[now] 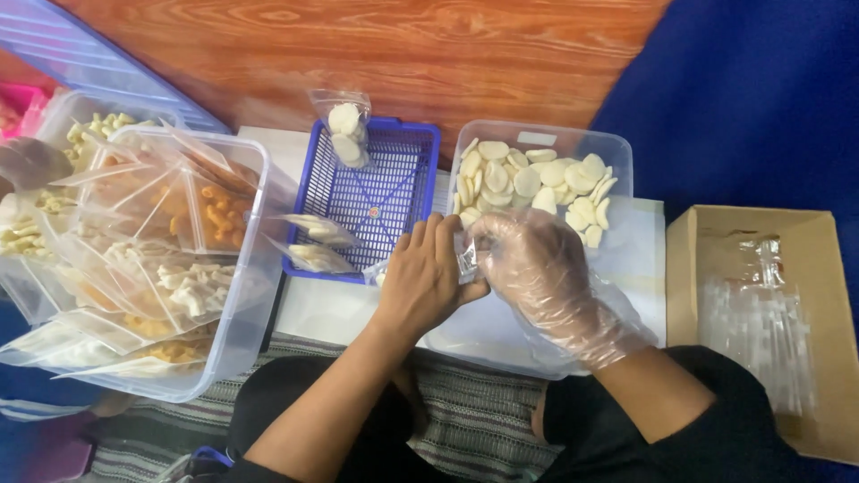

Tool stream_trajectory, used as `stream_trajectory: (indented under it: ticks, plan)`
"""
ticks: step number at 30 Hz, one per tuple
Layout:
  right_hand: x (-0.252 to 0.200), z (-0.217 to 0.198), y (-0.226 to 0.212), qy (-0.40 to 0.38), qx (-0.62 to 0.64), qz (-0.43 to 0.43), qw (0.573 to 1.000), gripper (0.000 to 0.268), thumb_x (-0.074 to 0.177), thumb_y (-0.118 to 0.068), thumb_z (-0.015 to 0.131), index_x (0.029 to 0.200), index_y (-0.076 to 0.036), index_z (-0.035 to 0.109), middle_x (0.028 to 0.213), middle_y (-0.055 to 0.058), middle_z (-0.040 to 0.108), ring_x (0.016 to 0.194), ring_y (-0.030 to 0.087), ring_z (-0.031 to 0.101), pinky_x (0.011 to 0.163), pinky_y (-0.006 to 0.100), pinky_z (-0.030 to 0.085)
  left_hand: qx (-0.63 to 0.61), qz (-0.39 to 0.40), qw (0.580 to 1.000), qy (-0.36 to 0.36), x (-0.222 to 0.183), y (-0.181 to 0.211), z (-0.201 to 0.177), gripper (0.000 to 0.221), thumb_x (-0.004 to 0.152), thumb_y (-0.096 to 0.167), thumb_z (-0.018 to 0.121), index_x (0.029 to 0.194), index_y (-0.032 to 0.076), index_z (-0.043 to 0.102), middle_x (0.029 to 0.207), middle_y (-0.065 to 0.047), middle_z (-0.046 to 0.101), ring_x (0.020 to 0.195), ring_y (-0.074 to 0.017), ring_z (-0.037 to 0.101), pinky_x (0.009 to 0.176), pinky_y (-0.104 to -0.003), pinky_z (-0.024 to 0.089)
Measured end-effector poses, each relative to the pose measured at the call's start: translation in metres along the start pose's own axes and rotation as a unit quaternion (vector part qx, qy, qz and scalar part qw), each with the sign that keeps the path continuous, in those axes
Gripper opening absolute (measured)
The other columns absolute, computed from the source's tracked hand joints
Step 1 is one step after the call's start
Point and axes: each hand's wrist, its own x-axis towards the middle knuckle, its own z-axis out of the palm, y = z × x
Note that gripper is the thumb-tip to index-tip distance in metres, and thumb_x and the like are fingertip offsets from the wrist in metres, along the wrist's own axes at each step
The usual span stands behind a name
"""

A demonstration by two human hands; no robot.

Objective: Manually packing round white snacks into small plastic bags from a large container.

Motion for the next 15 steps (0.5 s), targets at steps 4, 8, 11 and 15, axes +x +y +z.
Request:
stream_trajectory:
  ticks: [4,8,11,15]
  plan:
    - [0.005,-0.026,-0.004,-0.037,0.144,0.007,0.989,0.012,0.085,-0.030,0.082,0.096,-0.024,0.082,0.084,0.001,0.079,0.083,0.024,0.076,0.076,0.041,0.062,0.002,-0.012,1.000,0.012,0.009,0.009,-0.011,0.085,0.082,0.073,0.061,0.124,0.000,0.049,0.097,-0.010,0.053,0.090,-0.0279,0.061,0.072,-0.036,0.050]
    - [0.012,-0.063,0.006,-0.077,0.235,0.038,0.968,0.020,0.087,-0.022,0.082,0.105,-0.014,0.081,0.098,0.011,0.081,0.095,0.026,0.075,0.086,0.041,0.060,-0.028,-0.025,0.999,0.012,0.014,0.011,-0.015,0.084,0.081,0.071,0.062,0.123,0.000,0.048,0.098,-0.011,0.056,0.091,-0.0290,0.063,0.074,-0.038,0.052]
    - [0.027,-0.071,0.041,-0.137,0.145,0.100,0.975,0.027,0.091,-0.028,0.077,0.116,-0.018,0.077,0.111,0.013,0.077,0.108,0.030,0.070,0.093,0.045,0.057,-0.042,-0.034,0.999,0.001,0.014,0.012,-0.012,0.080,0.081,0.067,0.063,0.122,0.000,0.048,0.097,-0.011,0.055,0.090,-0.0296,0.063,0.073,-0.039,0.053]
    - [0.051,-0.060,0.099,-0.261,-0.036,0.225,0.938,0.053,0.094,-0.041,0.068,0.144,-0.024,0.064,0.146,0.019,0.060,0.140,0.036,0.053,0.110,0.055,0.048,-0.033,-0.033,0.999,-0.021,0.015,0.009,-0.004,0.079,0.084,0.067,0.060,0.122,-0.001,0.048,0.096,-0.011,0.056,0.090,-0.0294,0.064,0.074,-0.037,0.054]
